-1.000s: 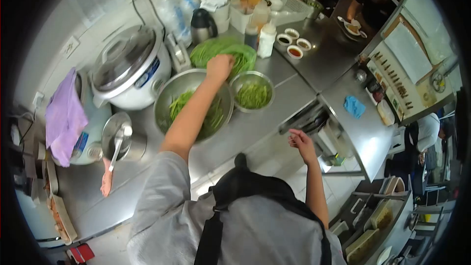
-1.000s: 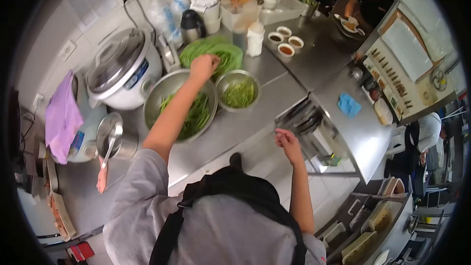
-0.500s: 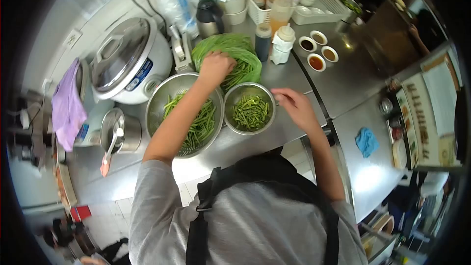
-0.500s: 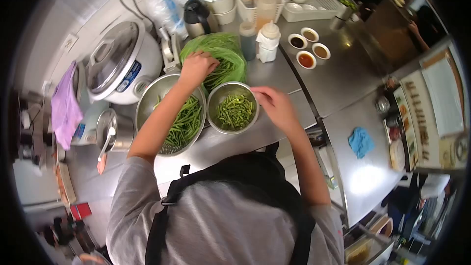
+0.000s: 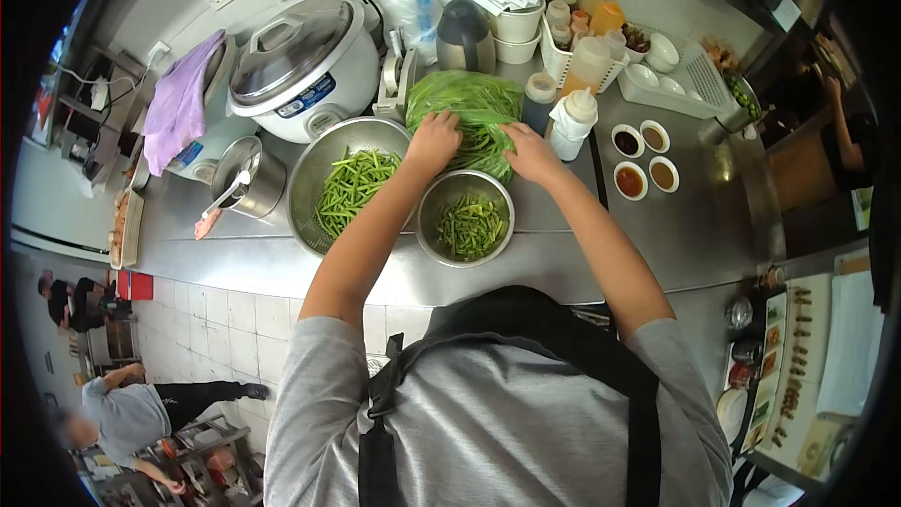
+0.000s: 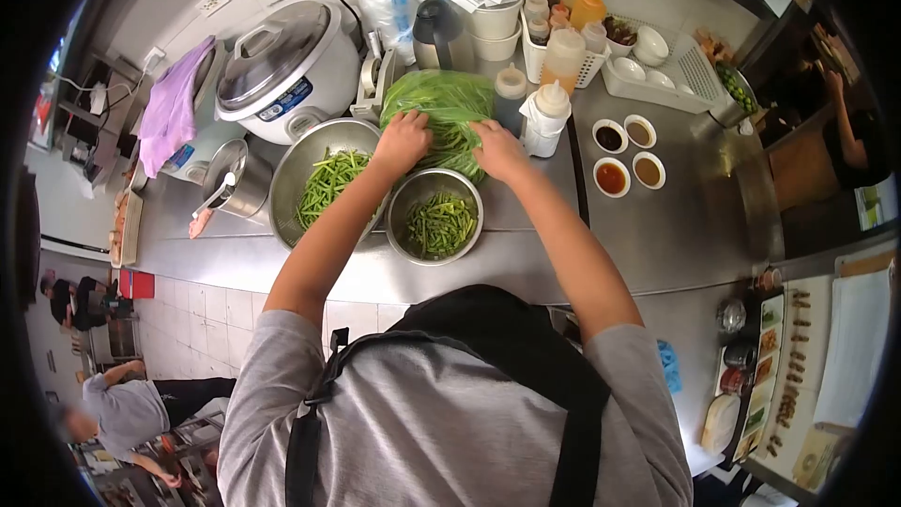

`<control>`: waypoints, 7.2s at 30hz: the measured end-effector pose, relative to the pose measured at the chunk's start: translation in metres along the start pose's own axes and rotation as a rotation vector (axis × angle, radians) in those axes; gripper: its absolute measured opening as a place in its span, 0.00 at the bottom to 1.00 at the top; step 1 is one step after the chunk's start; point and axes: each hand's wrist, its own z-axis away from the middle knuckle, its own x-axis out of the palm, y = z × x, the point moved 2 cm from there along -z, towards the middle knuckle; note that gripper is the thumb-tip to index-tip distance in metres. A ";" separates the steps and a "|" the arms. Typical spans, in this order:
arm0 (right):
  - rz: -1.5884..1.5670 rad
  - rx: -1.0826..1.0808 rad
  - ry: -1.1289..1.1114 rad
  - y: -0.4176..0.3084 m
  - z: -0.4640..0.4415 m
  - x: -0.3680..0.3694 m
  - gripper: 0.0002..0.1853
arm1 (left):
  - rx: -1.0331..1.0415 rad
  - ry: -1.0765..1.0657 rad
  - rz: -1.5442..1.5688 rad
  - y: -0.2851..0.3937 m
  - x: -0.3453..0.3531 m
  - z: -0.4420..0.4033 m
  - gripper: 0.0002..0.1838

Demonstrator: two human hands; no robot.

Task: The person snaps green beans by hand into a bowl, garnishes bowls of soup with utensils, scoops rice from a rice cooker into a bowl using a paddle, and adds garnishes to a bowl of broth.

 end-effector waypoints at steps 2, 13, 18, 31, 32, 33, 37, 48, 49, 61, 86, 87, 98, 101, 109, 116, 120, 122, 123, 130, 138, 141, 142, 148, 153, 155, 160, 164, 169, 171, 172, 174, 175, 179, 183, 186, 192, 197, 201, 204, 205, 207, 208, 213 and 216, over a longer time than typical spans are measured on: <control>-0.025 -0.049 0.016 -0.005 0.001 -0.002 0.20 | 0.000 0.020 0.032 0.001 -0.003 0.005 0.07; -0.061 -0.111 0.042 -0.019 0.001 0.016 0.15 | -0.019 -0.004 0.278 -0.014 -0.021 0.005 0.08; 0.048 -0.056 -0.039 -0.016 -0.003 0.043 0.15 | -0.044 -0.109 0.250 0.005 -0.003 0.002 0.09; 0.113 0.050 0.194 -0.069 0.014 -0.023 0.09 | -0.257 0.247 0.695 -0.005 -0.072 0.007 0.06; 0.139 -0.001 0.262 -0.059 0.011 -0.014 0.08 | -0.265 0.324 0.648 -0.005 -0.073 0.010 0.06; 0.135 -0.003 0.236 -0.060 0.012 -0.014 0.08 | -0.283 0.360 0.617 -0.007 -0.077 0.014 0.06; 0.008 -0.014 0.285 -0.080 0.022 -0.023 0.13 | -0.421 0.370 0.676 -0.009 -0.097 0.029 0.06; -0.661 -0.035 0.136 -0.120 0.063 -0.031 0.15 | -0.460 0.264 0.838 0.016 -0.135 0.067 0.07; -0.744 0.012 0.115 -0.118 0.065 -0.026 0.15 | -0.474 0.293 0.886 0.022 -0.135 0.070 0.07; -1.465 0.164 -0.017 -0.121 0.080 -0.002 0.16 | -0.694 0.280 1.310 0.060 -0.110 0.090 0.06; -1.773 0.525 -0.159 -0.128 0.103 0.024 0.11 | -0.742 0.526 1.989 0.072 -0.112 0.114 0.04; -1.852 0.554 -0.141 -0.128 0.102 0.029 0.11 | -0.765 0.540 1.994 0.073 -0.111 0.116 0.04; -0.717 0.053 -0.061 -0.121 0.083 0.024 0.10 | -0.997 0.256 0.612 -0.015 -0.091 0.185 0.15; -0.409 -0.140 0.083 -0.116 0.073 0.017 0.13 | -0.865 0.274 0.631 -0.031 -0.099 0.152 0.18; 0.032 -0.081 0.245 -0.035 -0.017 0.020 0.24 | -0.355 -0.023 0.556 0.001 -0.011 -0.002 0.10; 0.038 -0.028 0.100 -0.034 -0.010 0.015 0.31 | -0.298 -0.029 0.532 -0.012 -0.006 -0.010 0.06; -0.017 -0.146 0.256 -0.051 -0.007 0.002 0.18 | -0.398 0.113 0.667 -0.022 -0.047 0.019 0.06; -0.065 -0.202 0.283 -0.061 -0.004 -0.004 0.11 | -0.452 0.163 0.700 -0.027 -0.067 0.032 0.06; -0.085 -0.196 0.241 -0.068 -0.001 -0.009 0.10 | -0.483 0.173 0.719 -0.029 -0.077 0.039 0.06; -0.221 -0.136 0.074 -0.106 0.032 -0.022 0.10 | -0.373 0.241 0.728 -0.008 -0.106 0.067 0.08; -0.810 0.104 -0.135 -0.104 0.076 -0.001 0.14 | -0.623 0.174 0.898 0.046 -0.111 0.104 0.08; -1.449 0.289 -0.220 -0.113 0.088 -0.005 0.15 | -0.586 0.121 1.109 0.060 -0.106 0.112 0.07; -1.701 0.351 -0.220 -0.118 0.090 -0.007 0.15 | -0.565 0.100 1.180 0.063 -0.104 0.115 0.07; -1.233 0.337 -0.241 -0.104 0.095 0.012 0.16 | -0.912 0.167 1.921 0.059 -0.093 0.118 0.11; -1.302 0.380 -0.459 -0.129 0.101 0.018 0.15 | -0.952 0.105 2.032 0.059 -0.092 0.121 0.13; -1.427 0.399 -0.414 -0.123 0.102 0.028 0.13 | -1.032 0.126 2.064 0.060 -0.091 0.124 0.13; -1.732 0.542 -0.279 -0.126 0.099 0.032 0.11 | -1.064 0.372 2.021 0.063 -0.090 0.131 0.10; -1.927 0.582 -0.209 -0.127 0.096 0.044 0.11 | -1.014 0.411 1.677 0.060 -0.102 0.135 0.07; -1.850 0.549 0.023 -0.095 0.085 0.054 0.12 | -0.937 0.553 1.209 0.031 -0.123 0.144 0.07; -1.234 0.352 -0.178 -0.092 0.084 0.043 0.11 | -0.999 0.473 1.104 0.009 -0.121 0.154 0.07; -0.924 0.255 -0.265 -0.093 0.085 0.037 0.11 | -1.001 0.337 1.011 -0.004 -0.115 0.161 0.10; -0.488 0.076 -0.167 -0.098 0.081 0.021 0.15 | -0.959 0.048 0.614 -0.025 -0.104 0.175 0.22; -0.457 0.078 -0.104 -0.100 0.074 0.016 0.15 | -0.950 0.067 0.594 -0.032 -0.100 0.171 0.22; -0.404 0.007 0.050 -0.090 0.023 0.011 0.14 | -0.658 0.206 0.752 -0.039 -0.109 0.105 0.16; -0.176 -0.034 -0.009 -0.072 -0.040 0.010 0.17 | -0.382 0.048 0.755 -0.022 -0.034 0.035 0.09; -0.194 -0.223 0.134 -0.070 -0.066 0.004 0.19 | -0.333 0.029 0.552 -0.038 0.003 0.005 0.09; -0.199 -0.239 0.150 -0.064 -0.063 0.005 0.18 | -0.251 0.054 0.356 -0.037 0.011 -0.001 0.05; -0.144 -0.223 0.186 -0.063 -0.050 0.009 0.14 | -0.223 0.019 0.254 -0.038 0.012 0.000 0.03; -0.034 -0.234 0.153 -0.072 -0.039 -0.001 0.11 | -0.117 0.154 0.368 -0.045 -0.020 0.007 0.03; 0.011 -0.174 0.119 -0.080 -0.023 -0.010 0.11 | -0.051 0.221 0.443 -0.033 -0.040 0.015 0.05; 0.026 -0.153 0.110 -0.084 -0.019 -0.013 0.11 | -0.037 0.229 0.453 -0.030 -0.045 0.018 0.06; 0.021 -0.137 0.104 -0.086 -0.010 -0.019 0.10 | -0.046 0.271 0.483 -0.024 -0.056 0.023 0.06; 0.019 -0.126 0.100 -0.087 -0.005 -0.022 0.09 | -0.049 0.292 0.500 -0.021 -0.060 0.025 0.06; -0.248 -0.017 0.084 -0.098 0.018 -0.037 0.08 | -0.237 0.393 0.726 -0.005 -0.081 0.042 0.06; -0.714 0.097 0.027 -0.095 0.035 -0.027 0.09 | -0.460 0.399 1.025 0.012 -0.090 0.058 0.07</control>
